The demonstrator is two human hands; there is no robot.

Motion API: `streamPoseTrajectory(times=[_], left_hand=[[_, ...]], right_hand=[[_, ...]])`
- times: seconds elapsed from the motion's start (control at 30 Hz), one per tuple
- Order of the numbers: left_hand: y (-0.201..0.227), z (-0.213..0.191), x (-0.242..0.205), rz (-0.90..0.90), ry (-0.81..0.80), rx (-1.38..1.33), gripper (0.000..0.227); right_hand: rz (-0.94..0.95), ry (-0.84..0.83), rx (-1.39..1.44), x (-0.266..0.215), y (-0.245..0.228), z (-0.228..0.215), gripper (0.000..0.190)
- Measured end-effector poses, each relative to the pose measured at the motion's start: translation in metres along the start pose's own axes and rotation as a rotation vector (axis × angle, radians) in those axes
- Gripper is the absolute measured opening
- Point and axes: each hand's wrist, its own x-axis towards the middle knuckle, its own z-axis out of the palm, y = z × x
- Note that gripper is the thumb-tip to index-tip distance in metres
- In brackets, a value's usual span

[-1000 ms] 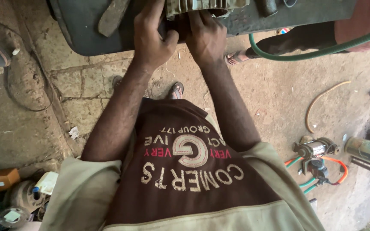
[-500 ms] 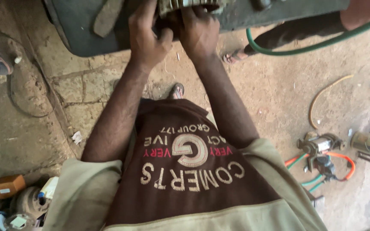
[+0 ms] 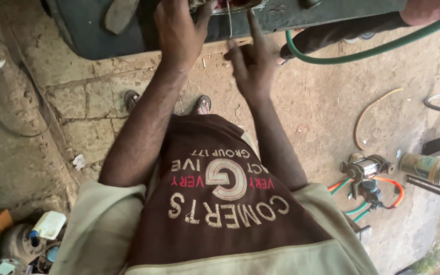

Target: The person works on a metallic electrical component on a workbench, using a hammer to tap it and then manipulating thin wire with pliers. The person cuts and twists the wire repeatedly while handling the component.

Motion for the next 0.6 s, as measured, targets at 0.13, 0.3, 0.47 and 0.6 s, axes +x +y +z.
streamPoseTrajectory(times=[0.13,0.3,0.47,0.6], left_hand=[[0.005,-0.001,-0.002,-0.023,-0.008,-0.004,0.053],[0.005,-0.002,0.001,-0.053,-0.037,-0.017,0.050],[0.001,-0.001,0.001,-0.101,-0.080,-0.137,0.048],[0.003,0.003,-0.006,-0.025,0.017,0.037,0.052]], right_hand=[[0.181,-0.130,0.228,-0.006,-0.011,0.005,0.085],[0.242,-0.211,0.585,-0.002,-0.022,0.011,0.103],[0.300,-0.225,0.711,0.001,-0.016,0.018,0.108],[0.322,-0.290,0.672,0.002,-0.003,0.014,0.108]])
